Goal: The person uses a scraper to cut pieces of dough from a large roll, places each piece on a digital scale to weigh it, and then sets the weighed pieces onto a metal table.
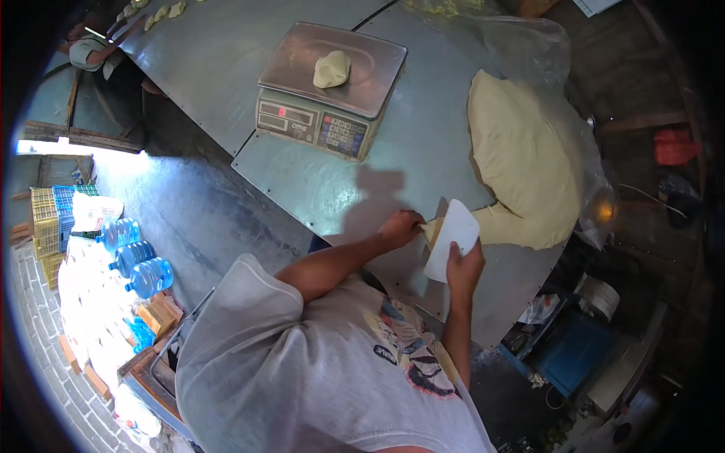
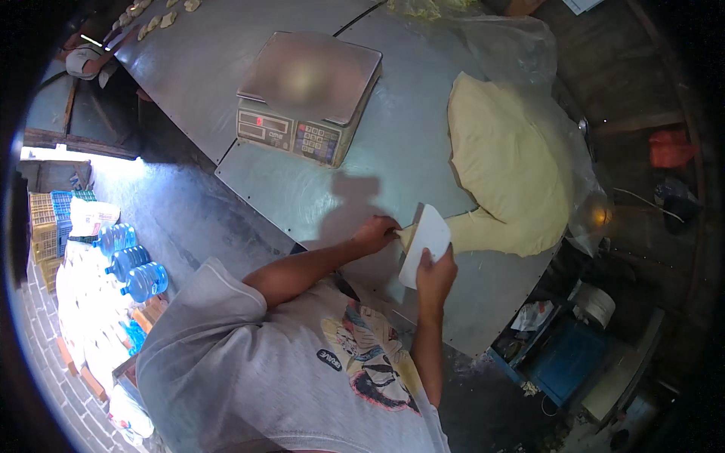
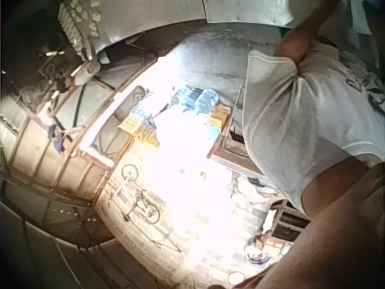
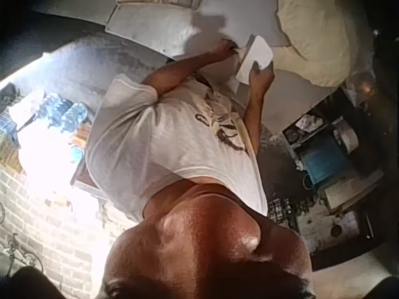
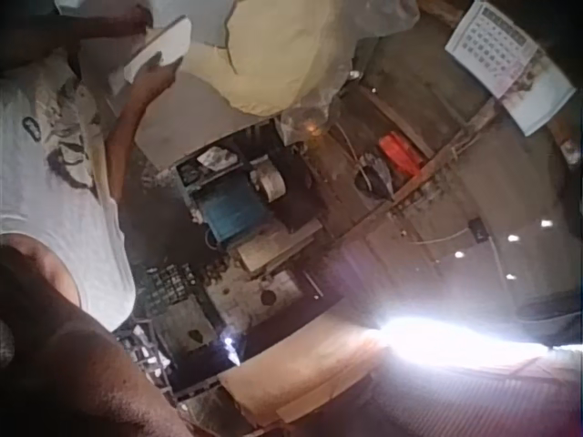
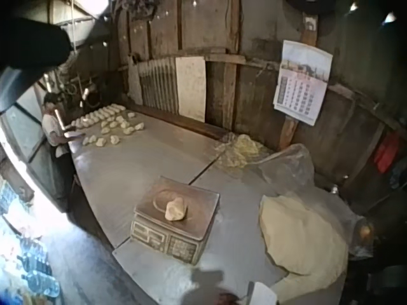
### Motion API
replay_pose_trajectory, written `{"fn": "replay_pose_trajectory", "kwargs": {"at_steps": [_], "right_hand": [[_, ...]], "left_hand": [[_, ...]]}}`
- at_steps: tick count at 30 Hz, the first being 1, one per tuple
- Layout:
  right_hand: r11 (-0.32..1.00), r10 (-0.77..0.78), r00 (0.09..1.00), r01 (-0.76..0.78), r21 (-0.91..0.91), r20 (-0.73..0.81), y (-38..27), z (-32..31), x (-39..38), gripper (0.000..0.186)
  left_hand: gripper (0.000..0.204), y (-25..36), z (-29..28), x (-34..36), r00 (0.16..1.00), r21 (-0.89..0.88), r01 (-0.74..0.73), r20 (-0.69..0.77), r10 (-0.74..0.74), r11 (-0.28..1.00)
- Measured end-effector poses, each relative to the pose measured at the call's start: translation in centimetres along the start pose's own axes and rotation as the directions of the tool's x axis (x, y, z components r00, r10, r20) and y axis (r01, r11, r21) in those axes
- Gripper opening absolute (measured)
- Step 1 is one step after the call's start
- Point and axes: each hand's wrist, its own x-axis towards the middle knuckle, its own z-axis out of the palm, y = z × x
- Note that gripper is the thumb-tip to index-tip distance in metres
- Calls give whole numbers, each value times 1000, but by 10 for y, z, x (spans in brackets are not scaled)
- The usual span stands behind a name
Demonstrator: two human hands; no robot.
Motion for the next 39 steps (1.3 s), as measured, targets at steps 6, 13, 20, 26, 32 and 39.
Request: {"fn": "replay_pose_trajectory", "kwargs": {"at_steps": [6,13,20,26,32,39], "right_hand": [[982,-126,972,95,162,198,57,92,62,38],[851,192,917,-333,406,350,54,47,29,46],[674,325,908,-419,608,265,86,-19,7,54],[653,329,936,-323,686,127,97,-49,-11,51],[685,307,946,-295,666,103,95,-44,-5,45],[997,-16,1000,17,-69,9,-2,-7,5,34]], "left_hand": [[30,9,-6,-9,922,128,52,-388,2,990],[42,39,-146,22,797,-210,-45,-597,-91,977],[52,100,-283,59,460,266,-149,-834,305,952],[80,52,-241,87,641,645,423,-709,293,636],[48,19,1,39,967,178,-192,204,155,965],[21,6,9,13,1000,172,5,-1,-4,985]]}}
